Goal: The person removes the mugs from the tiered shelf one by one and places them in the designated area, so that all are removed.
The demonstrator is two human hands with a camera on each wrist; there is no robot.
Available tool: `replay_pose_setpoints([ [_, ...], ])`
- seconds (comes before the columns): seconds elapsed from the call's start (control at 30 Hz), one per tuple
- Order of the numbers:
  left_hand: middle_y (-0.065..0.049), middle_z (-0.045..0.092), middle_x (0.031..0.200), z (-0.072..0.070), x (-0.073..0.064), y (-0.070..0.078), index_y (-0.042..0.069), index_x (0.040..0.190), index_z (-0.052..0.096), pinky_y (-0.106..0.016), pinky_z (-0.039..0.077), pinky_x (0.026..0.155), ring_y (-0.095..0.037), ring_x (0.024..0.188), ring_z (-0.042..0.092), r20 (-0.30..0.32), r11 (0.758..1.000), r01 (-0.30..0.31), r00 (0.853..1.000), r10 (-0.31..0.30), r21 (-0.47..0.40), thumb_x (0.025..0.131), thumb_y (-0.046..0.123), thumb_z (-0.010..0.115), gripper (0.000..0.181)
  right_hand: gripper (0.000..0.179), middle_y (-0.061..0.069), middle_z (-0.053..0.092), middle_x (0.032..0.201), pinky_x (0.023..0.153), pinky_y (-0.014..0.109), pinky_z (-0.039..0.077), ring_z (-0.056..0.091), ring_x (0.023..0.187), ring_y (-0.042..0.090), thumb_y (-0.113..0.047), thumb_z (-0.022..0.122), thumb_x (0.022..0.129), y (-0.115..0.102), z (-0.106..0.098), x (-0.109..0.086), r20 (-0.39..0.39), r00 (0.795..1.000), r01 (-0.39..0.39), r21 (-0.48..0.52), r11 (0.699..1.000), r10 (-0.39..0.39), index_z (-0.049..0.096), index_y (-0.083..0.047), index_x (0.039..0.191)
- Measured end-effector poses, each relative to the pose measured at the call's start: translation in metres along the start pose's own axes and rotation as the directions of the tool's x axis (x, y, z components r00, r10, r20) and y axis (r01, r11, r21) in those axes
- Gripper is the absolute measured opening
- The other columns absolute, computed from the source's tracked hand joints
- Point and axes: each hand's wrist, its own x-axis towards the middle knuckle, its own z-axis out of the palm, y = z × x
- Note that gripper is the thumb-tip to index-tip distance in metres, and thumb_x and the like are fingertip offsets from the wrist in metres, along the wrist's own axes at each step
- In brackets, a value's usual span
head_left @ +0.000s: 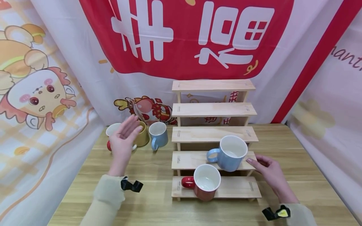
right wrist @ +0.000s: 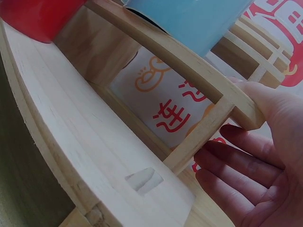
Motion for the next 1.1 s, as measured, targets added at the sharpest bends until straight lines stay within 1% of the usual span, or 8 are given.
replay_pose_setpoints([
  [0.1, -0.016, 0.066, 0.130, 0.015, -0.009, 0.002, 0.004, 0.132, 0.067, -0.033, 0.053, 0.097, -0.029, 0.118, 0.065, 0.092, 1.000, -0.019, 0.996, 0.019, 0.005, 0.087, 0.000, 0.080, 0.047, 0.076, 0.019, 0.055, 0.135, 0.084, 0.022, 0.055, 0.056, 0.108, 0.017, -0.052, 0.069, 0.094, 0.000, 0.000, 0.000, 0.001, 1.000, 0.001, 0.002, 1.000, -0.001, 0.052, 0.003, 0.143],
  [0.2, -0.020, 0.064, 0.132, 0.030, -0.018, 0.005, 0.003, 0.133, 0.066, -0.035, 0.053, 0.098, -0.031, 0.118, 0.065, 0.172, 1.000, -0.023, 0.985, 0.023, -0.006, 0.088, -0.003, 0.078, 0.046, 0.075, 0.018, 0.055, 0.135, 0.083, 0.021, 0.055, 0.056, 0.108, 0.016, -0.052, 0.070, 0.094, 0.000, 0.000, 0.000, 0.001, 1.000, -0.002, 0.006, 1.000, 0.002, 0.052, 0.003, 0.143],
  [0.4, -0.017, 0.066, 0.130, 0.058, -0.037, 0.012, 0.002, 0.131, 0.066, -0.038, 0.054, 0.097, -0.034, 0.117, 0.065, 0.312, 0.999, 0.035, 0.950, -0.028, -0.015, 0.086, -0.003, 0.079, 0.048, 0.077, 0.019, 0.055, 0.136, 0.082, 0.020, 0.055, 0.055, 0.108, 0.017, -0.052, 0.070, 0.094, 0.001, 0.000, 0.000, 0.001, 1.000, -0.011, 0.013, 1.000, 0.011, 0.050, 0.003, 0.144],
  [0.63, -0.011, 0.068, 0.128, 0.089, -0.059, 0.010, 0.001, 0.129, 0.066, -0.043, 0.053, 0.098, -0.030, 0.117, 0.066, 0.460, 0.994, 0.105, 0.884, -0.084, -0.019, 0.085, -0.001, 0.081, 0.047, 0.076, 0.019, 0.055, 0.135, 0.083, 0.021, 0.055, 0.056, 0.107, 0.016, -0.052, 0.069, 0.094, 0.001, 0.000, 0.001, 0.000, 1.000, -0.008, 0.014, 1.000, 0.008, 0.050, 0.003, 0.144],
  [0.73, -0.009, 0.069, 0.128, 0.102, -0.067, 0.006, 0.003, 0.129, 0.067, -0.046, 0.052, 0.100, -0.028, 0.117, 0.066, 0.517, 0.990, 0.144, 0.847, -0.123, -0.001, 0.086, 0.003, 0.082, 0.045, 0.077, 0.019, 0.055, 0.136, 0.083, 0.021, 0.055, 0.056, 0.108, 0.016, -0.052, 0.069, 0.094, 0.001, 0.000, 0.002, -0.001, 1.000, -0.003, 0.011, 1.000, 0.003, 0.050, 0.003, 0.144],
  [0.9, -0.007, 0.069, 0.128, 0.120, -0.080, -0.003, 0.008, 0.130, 0.068, -0.043, 0.052, 0.102, -0.026, 0.118, 0.065, 0.601, 0.985, 0.157, 0.781, -0.171, 0.076, 0.088, 0.010, 0.082, 0.044, 0.077, 0.019, 0.055, 0.136, 0.083, 0.020, 0.055, 0.056, 0.109, 0.017, -0.053, 0.069, 0.094, 0.000, 0.000, 0.001, -0.002, 1.000, 0.002, 0.007, 1.000, -0.002, 0.051, 0.003, 0.143],
  [0.97, -0.006, 0.069, 0.127, 0.126, -0.084, -0.008, 0.011, 0.129, 0.069, -0.043, 0.052, 0.102, -0.026, 0.118, 0.065, 0.620, 0.983, 0.152, 0.764, -0.181, 0.100, 0.088, 0.014, 0.083, 0.044, 0.076, 0.018, 0.056, 0.134, 0.082, 0.020, 0.055, 0.056, 0.107, 0.015, -0.053, 0.070, 0.094, 0.000, 0.000, 0.000, -0.005, 1.000, 0.009, 0.008, 1.000, -0.009, 0.052, 0.003, 0.143],
  [1.1, -0.005, 0.070, 0.125, 0.138, -0.089, -0.018, 0.014, 0.127, 0.071, -0.041, 0.053, 0.100, -0.024, 0.116, 0.066, 0.632, 0.975, 0.177, 0.743, -0.221, 0.133, 0.086, 0.022, 0.086, 0.045, 0.071, 0.015, 0.062, 0.124, 0.080, 0.021, 0.056, 0.059, 0.100, 0.010, -0.048, 0.072, 0.094, 0.001, 0.000, 0.000, -0.024, 0.999, 0.040, 0.020, 0.999, -0.040, 0.055, 0.005, 0.138],
])
